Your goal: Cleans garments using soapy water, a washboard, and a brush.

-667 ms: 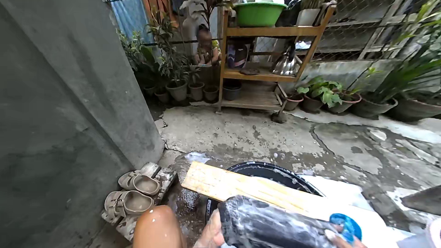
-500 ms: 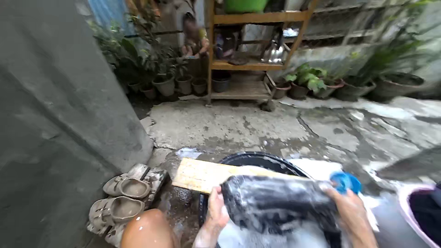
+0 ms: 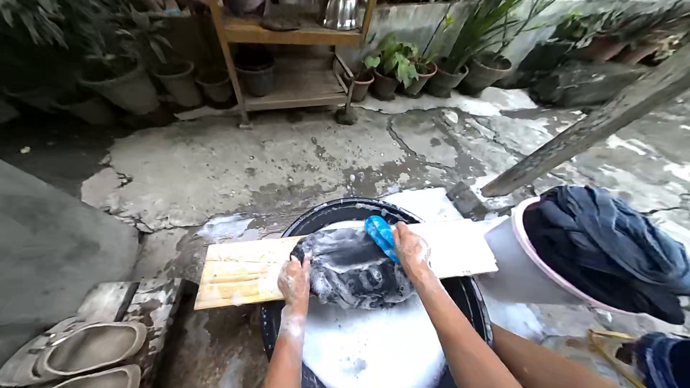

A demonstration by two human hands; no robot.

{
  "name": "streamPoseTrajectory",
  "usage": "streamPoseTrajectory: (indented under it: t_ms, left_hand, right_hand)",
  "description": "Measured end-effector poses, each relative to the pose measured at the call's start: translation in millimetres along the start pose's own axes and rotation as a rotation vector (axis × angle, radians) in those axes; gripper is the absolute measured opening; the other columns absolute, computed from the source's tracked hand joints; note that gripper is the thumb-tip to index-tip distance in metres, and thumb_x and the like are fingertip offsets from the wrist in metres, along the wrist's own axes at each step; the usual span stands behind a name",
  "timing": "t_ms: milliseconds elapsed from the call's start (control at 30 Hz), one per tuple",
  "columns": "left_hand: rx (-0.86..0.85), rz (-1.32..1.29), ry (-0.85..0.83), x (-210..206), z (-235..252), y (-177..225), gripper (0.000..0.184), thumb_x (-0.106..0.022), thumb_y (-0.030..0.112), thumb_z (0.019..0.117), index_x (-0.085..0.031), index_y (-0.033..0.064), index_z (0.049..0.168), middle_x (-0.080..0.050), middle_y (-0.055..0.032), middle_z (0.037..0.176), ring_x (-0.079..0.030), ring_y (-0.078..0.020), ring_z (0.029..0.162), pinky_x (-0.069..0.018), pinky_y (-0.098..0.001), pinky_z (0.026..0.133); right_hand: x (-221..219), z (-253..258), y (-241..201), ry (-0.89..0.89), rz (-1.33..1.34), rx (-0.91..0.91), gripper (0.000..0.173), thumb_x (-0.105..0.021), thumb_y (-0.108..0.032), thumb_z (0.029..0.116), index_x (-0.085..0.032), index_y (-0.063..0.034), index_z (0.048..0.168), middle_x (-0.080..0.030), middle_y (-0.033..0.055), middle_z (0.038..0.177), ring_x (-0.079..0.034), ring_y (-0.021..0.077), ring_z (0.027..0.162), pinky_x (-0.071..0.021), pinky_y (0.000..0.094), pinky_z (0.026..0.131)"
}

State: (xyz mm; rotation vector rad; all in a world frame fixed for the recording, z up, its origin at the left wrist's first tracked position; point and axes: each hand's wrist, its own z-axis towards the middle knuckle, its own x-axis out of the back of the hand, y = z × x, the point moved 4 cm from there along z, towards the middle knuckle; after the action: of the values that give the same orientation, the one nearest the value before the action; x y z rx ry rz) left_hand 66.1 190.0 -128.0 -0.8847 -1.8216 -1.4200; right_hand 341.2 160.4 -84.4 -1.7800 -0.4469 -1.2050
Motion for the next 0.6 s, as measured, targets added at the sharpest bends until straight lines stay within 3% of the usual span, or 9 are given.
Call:
streamPoseTrajectory:
  t_ms: [100,167,233,333,400,500,600]
  left_hand:
    - [-0.064,-0.049,0.083,-6.9,2.4,-5.5,0.058,-0.057,0.041,0.1037,-0.065,-0.0146,0.120,-0.069,-0.0335,0.112,-0.067,-0.0483,0.111,-0.0508,-0.0594,0.097]
    - [-0.118,-0.071,0.119,-9.5,2.4,-10.3,0.054,-0.057,0.036,0.1033,-0.066,-0.0153,0.117,-0.069,-0.0334,0.109,-0.068,-0.0484,0.108,-0.0514,-0.0595,0.096]
    - [-0.158,-0.105,0.125,-9.3,3.1,-15.7,0.047,-0.058,0.027,0.1016,-0.066,-0.0156,0.119,-0.069,-0.0339,0.109,-0.068,-0.0481,0.108,-0.0507,-0.0593,0.097]
    - [-0.184,-0.153,0.072,-7.2,5.4,-19.6,0.046,-0.055,0.027,0.1044,-0.065,-0.0144,0.121,-0.068,-0.0337,0.111,-0.066,-0.0478,0.109,-0.0494,-0.0589,0.099]
    - [-0.175,-0.155,0.028,-6.2,3.7,-16.3,0.046,-0.052,0.029,0.1071,-0.066,-0.0135,0.119,-0.068,-0.0338,0.110,-0.066,-0.0487,0.109,-0.0492,-0.0598,0.098]
    - [-0.080,-0.122,-0.028,-4.6,0.8,-7.2,0.046,-0.049,0.032,0.1086,-0.067,-0.0092,0.121,-0.069,-0.0310,0.113,-0.066,-0.0476,0.112,-0.0488,-0.0600,0.099]
    - [-0.073,-0.190,0.028,-7.3,0.6,-9.5,0.050,-0.059,0.036,0.1035,-0.066,-0.0101,0.122,-0.070,-0.0320,0.110,-0.068,-0.0484,0.108,-0.0498,-0.0625,0.096]
  right_hand:
    - [-2.4,-12.3,-21.6,0.092,0.132,-0.042,0.050,-0.050,-0.038,0.1073,-0.065,0.0071,0.122,-0.070,0.0290,0.109,-0.068,0.0448,0.104,-0.0502,0.0626,0.093]
    - [-18.6,-25.2,-53.1,-0.038,0.042,-0.025,0.052,-0.059,-0.045,0.1021,-0.065,0.0029,0.123,-0.070,0.0263,0.112,-0.068,0.0436,0.107,-0.0505,0.0624,0.092]
    - [-35.3,-34.9,-67.9,-0.105,-0.102,0.009,0.053,-0.069,-0.043,0.0964,-0.063,-0.0026,0.131,-0.065,0.0259,0.124,-0.063,0.0432,0.118,-0.0506,0.0596,0.095]
    - [-36.1,-33.4,-40.6,0.014,-0.218,0.074,0.053,-0.073,-0.030,0.0945,-0.061,-0.0042,0.139,-0.058,0.0337,0.132,-0.058,0.0517,0.121,-0.0497,0.0635,0.094]
    - [-28.3,-26.0,-16.1,0.025,-0.266,0.042,0.057,-0.066,-0.030,0.1000,-0.052,-0.0011,0.147,-0.059,0.0328,0.133,-0.059,0.0508,0.122,-0.0488,0.0641,0.096]
    - [-9.8,-16.9,-8.4,0.019,-0.136,-0.118,0.052,-0.058,-0.036,0.1044,-0.052,-0.0019,0.144,-0.069,0.0278,0.118,-0.068,0.0461,0.109,-0.0515,0.0633,0.092]
    - [-25.6,-32.8,-48.5,-0.026,0.160,-0.092,0.063,-0.072,-0.041,0.0942,-0.055,-0.0012,0.140,-0.070,0.0259,0.112,-0.069,0.0421,0.103,-0.0520,0.0628,0.091]
